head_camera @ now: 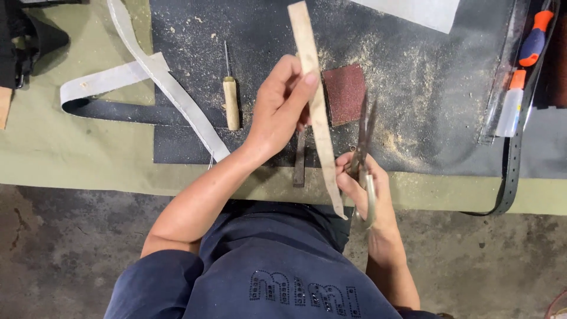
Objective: Sanding and scraping a thin wooden strip to refine its shape using sandpaper and scissors.
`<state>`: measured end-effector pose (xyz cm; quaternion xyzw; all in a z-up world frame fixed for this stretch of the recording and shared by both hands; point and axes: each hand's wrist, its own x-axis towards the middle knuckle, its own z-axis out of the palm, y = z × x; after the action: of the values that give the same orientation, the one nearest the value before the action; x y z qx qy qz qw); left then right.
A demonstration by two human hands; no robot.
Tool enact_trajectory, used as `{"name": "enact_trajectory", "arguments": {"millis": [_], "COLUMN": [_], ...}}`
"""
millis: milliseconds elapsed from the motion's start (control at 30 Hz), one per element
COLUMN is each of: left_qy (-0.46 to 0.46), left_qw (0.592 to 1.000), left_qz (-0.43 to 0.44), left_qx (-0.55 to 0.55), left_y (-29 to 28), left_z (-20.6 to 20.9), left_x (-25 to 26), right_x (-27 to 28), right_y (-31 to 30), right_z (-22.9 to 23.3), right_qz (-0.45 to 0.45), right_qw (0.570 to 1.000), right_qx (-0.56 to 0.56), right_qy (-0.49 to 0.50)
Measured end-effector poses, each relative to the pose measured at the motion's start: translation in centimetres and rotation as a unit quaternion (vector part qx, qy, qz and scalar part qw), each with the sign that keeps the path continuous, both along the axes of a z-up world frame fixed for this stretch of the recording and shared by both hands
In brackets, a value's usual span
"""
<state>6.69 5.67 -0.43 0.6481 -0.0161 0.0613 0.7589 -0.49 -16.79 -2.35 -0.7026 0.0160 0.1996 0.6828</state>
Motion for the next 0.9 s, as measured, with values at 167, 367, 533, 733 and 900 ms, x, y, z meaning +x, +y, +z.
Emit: {"name": "enact_trajectory", "arguments": {"millis": [167,367,533,733,900], "left_qy": [0.023,0.184,0.130,0.126,0.134], "left_qw": [0.998,0.977,0.988,0.989,0.989], "left_qz": [0.004,-0.102,-0.072,-0.074,-0.066], "left_qx": [0.053,0.031,-0.037,-0.013,0.014], "left_y": [-0.4,-2.2,-2.3,-0.3,-0.4], "left_z": [1.1,-0.2,-2.4,-2.3,-2.6], "left_x": [1.6,0.1,-1.3,-0.3,-0.4], "right_x": [0.3,2.5,3.2,2.3,0.9], "right_y": [1.4,2.5,3.5,0.6,-0.5], "right_z": [0.1,0.5,0.4,-2.5,-3.2], "right_qz": [-0.022,-0.034,-0.057,-0.011,0.016], "right_qw": [0.993,0.997,0.997,0.976,0.935], "right_qx": [-0.115,-0.067,0.050,0.218,0.349], "right_qy": [0.001,-0.027,-0.025,-0.014,0.062]}}
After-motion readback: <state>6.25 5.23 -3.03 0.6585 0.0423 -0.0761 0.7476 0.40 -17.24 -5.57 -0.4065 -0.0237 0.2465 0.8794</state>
